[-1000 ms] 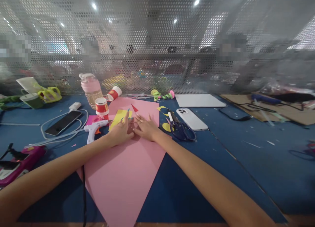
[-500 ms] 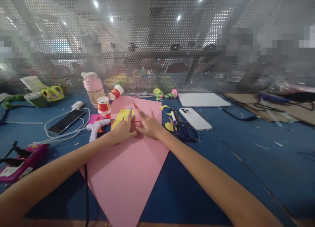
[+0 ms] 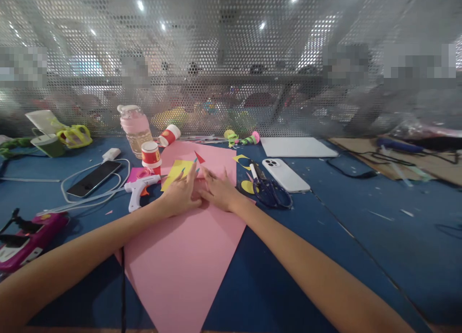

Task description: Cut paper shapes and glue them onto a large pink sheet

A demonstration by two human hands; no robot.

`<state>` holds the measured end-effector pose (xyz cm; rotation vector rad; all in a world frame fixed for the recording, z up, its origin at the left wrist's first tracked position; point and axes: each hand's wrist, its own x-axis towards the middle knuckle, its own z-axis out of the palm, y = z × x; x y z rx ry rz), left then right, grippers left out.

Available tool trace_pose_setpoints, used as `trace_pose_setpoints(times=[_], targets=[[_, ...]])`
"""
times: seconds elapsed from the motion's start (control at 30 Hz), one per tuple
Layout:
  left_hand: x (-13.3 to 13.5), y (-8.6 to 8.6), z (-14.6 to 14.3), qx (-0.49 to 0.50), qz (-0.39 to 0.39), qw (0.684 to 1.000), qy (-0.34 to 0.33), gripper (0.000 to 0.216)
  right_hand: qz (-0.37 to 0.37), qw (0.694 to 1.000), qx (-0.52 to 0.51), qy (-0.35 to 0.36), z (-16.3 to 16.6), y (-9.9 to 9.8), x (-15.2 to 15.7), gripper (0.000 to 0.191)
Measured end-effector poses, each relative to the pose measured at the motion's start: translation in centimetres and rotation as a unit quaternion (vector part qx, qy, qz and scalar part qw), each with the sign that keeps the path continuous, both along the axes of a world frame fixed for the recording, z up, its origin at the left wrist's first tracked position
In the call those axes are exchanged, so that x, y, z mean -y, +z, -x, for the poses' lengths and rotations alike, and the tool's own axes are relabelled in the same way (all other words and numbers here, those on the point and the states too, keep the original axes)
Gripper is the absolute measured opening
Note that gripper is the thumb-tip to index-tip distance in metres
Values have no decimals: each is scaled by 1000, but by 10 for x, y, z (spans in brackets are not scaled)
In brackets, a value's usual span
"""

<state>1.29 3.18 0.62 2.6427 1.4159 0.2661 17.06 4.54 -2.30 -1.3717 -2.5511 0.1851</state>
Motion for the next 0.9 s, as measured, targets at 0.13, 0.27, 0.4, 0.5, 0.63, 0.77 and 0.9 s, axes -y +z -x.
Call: trace_pose_setpoints(times=[0.13,0.27,0.4,0.5,0.63,0.77,0.9], targets=[[1,3,-1,-19,16,1000,3,98,6,1000,3,-2,1,0,-3,66],[-3,7,2,-35,32,999,6,92,-47,998,-48,19,-4,-3,-4,69],[-10,10,9,-58,34,998,-8,86,-64,994,-60,66,-8,-5,-5,76],[-16,12,9,-74,47,996,-16,81,-49,996,-44,57,-8,-5,-7,79],[-24,15,7,-71,63,995,-4,74,-24,999,-27,35,-6,-3,-10,81],[-23,19,9,-64,75,995,-11,70,-2,999,-22,24,-4,-1,-12,80],[-15,23,10,-71,76,994,-9,73,0,1000,10,10,-3,-1,-14,79]])
